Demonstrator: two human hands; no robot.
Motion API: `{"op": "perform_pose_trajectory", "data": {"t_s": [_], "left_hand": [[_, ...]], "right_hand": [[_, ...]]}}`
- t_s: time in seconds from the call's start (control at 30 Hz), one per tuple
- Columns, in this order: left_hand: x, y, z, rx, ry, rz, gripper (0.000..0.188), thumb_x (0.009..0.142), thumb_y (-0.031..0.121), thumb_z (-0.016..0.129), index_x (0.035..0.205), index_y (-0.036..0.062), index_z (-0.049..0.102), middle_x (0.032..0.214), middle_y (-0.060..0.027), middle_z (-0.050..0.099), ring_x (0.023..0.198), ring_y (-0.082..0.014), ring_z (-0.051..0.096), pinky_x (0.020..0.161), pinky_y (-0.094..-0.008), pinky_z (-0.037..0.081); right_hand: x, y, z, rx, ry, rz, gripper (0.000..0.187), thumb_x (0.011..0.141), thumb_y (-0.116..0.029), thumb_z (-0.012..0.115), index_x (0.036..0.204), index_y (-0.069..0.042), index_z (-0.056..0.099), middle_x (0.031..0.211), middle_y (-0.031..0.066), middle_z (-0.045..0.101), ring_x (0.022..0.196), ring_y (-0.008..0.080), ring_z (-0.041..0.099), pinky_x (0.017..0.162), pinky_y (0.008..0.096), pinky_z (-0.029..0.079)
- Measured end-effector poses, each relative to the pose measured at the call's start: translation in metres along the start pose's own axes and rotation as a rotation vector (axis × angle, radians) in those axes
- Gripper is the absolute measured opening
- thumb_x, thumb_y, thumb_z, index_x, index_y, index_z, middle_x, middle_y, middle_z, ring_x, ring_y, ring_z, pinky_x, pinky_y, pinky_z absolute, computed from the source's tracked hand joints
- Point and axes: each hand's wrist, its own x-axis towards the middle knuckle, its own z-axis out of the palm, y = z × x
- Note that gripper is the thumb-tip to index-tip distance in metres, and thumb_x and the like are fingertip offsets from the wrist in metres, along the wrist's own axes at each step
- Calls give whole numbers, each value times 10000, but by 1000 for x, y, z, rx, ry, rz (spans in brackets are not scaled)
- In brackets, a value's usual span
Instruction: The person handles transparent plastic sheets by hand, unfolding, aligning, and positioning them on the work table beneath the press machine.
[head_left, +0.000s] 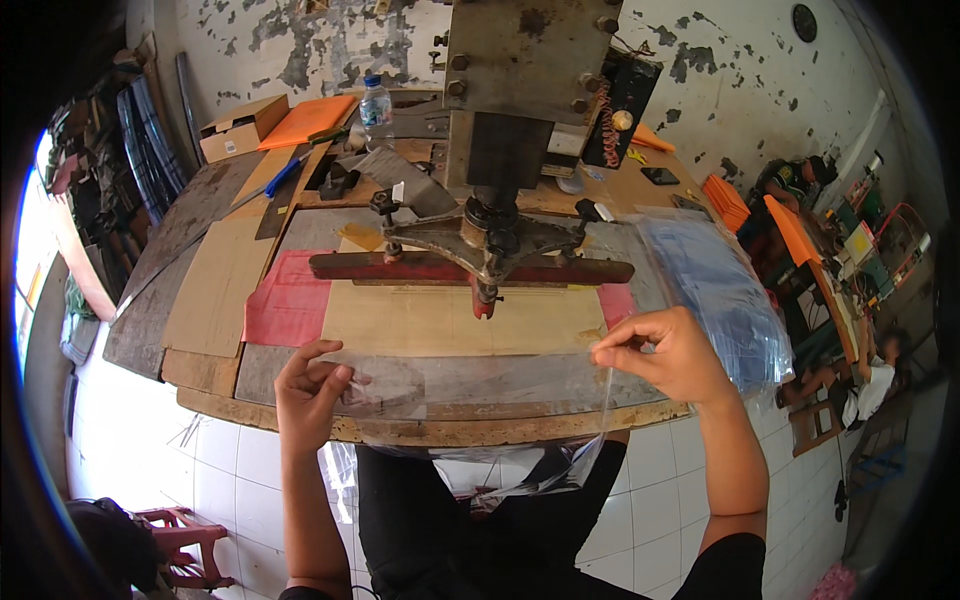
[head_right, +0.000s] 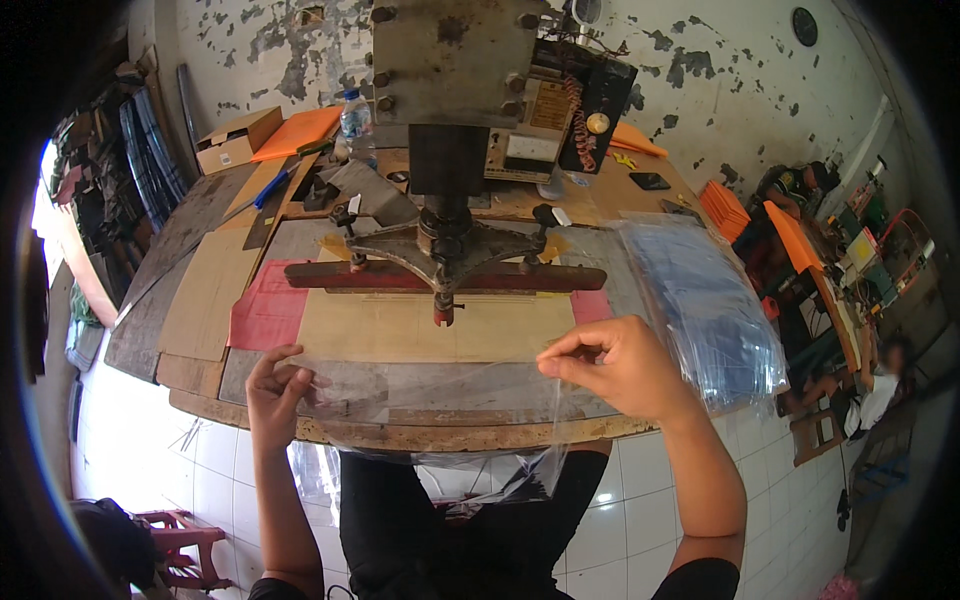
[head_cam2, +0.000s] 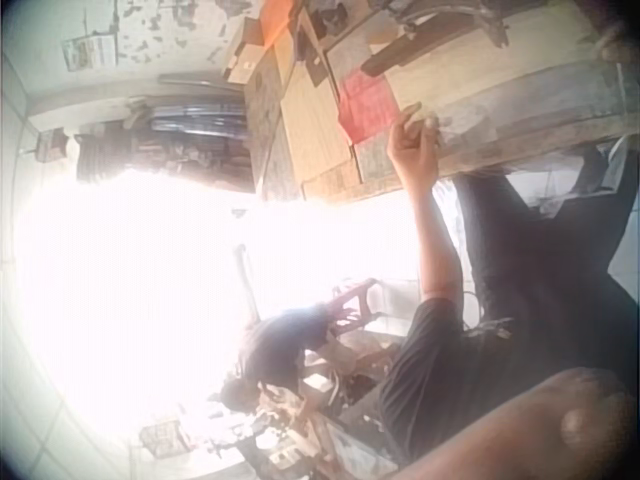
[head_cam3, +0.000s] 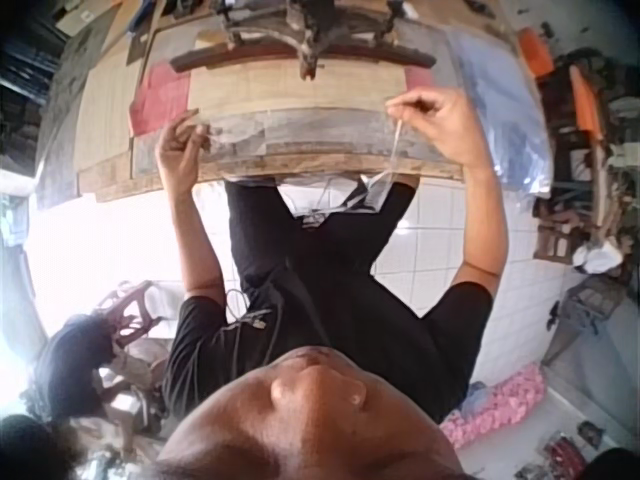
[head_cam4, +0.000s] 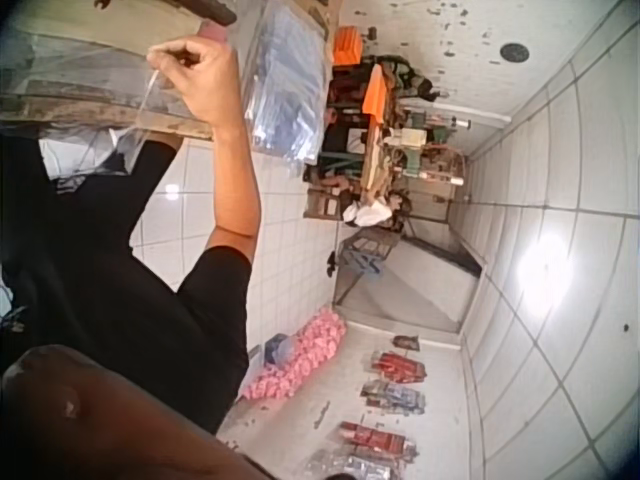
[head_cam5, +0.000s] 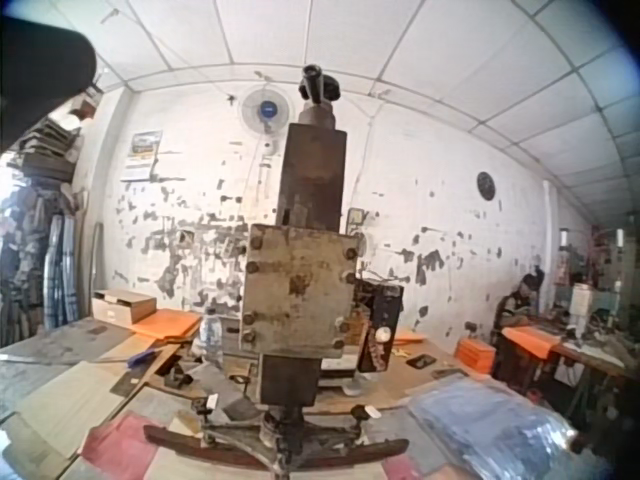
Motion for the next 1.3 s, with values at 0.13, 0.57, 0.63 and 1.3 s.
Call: {"op": "perform_pose_trajectory", "data": {"t_s": [0.13,0.57,0.63,1.3], "left_hand": [[-2,3,-4,-6,-17,46,323,1010,-22,687,1317,-52,588,917,-176,792,846,-172,762,721,-273,604],[-1,-6,-10,41,12,76,362,1026,99,716,1337,-16,573,869,-166,789,646,-162,735,583,-238,544],[-1,-4,-9,37,6,80,362,1025,98,716,1337,-17,573,871,-165,789,648,-156,733,582,-238,540],[3,11,19,210,-20,-91,298,1019,84,711,1286,-25,641,939,-101,814,815,-80,686,740,-241,516]], "right_hand": [[-1,-3,3,48,8,13,140,934,-97,824,1035,0,814,904,40,794,771,66,676,699,240,530],[3,-6,2,180,20,65,143,926,-58,829,972,-2,706,899,42,754,809,76,690,715,230,541],[3,-4,2,193,20,61,154,926,-54,828,979,-8,691,913,43,754,823,77,692,718,230,538],[-10,75,53,12,200,111,154,973,-122,772,1047,12,763,961,86,791,900,158,735,843,320,565]]}}
